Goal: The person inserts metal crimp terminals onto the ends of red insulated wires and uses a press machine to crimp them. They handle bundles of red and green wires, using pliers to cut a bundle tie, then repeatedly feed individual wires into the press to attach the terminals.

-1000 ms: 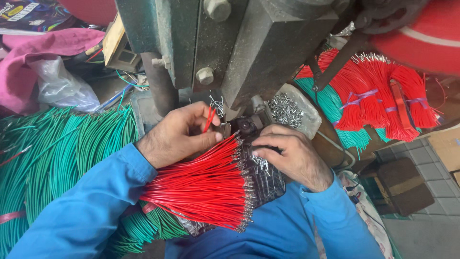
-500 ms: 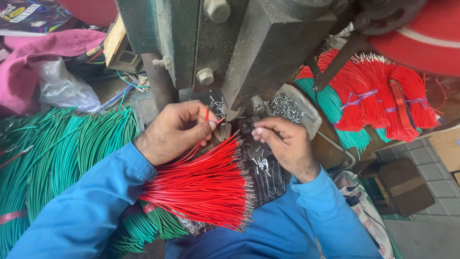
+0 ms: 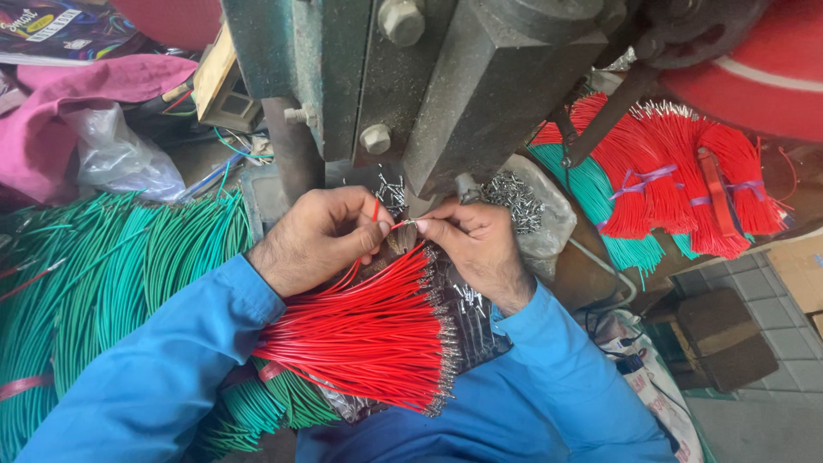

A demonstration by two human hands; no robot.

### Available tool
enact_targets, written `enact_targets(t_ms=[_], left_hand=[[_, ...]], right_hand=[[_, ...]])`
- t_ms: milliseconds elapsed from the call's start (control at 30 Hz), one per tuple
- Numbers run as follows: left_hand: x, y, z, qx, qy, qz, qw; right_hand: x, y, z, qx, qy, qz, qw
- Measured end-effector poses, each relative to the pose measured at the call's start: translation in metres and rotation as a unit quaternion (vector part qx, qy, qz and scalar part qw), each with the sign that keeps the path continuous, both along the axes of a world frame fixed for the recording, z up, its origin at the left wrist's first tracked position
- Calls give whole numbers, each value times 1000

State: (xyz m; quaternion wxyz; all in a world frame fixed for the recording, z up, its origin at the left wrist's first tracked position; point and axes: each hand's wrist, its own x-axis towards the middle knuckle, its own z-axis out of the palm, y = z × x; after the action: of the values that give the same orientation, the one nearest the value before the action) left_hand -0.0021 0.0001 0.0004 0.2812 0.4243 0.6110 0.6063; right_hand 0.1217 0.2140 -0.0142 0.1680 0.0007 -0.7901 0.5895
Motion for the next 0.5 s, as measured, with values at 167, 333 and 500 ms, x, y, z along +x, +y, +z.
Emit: enact_targets(t_ms=[167,333,500], left_hand=[[0,0,-2,-50,2,24,998],[0,1,1,-36,-4,20,999],[6,0,5,-26,-22,-20,999]], right_hand=[[-1,6,2,59,-14,-12,998],[1,2,7,26,-2,14,1000],[27,3,22,-60,20,98,993]])
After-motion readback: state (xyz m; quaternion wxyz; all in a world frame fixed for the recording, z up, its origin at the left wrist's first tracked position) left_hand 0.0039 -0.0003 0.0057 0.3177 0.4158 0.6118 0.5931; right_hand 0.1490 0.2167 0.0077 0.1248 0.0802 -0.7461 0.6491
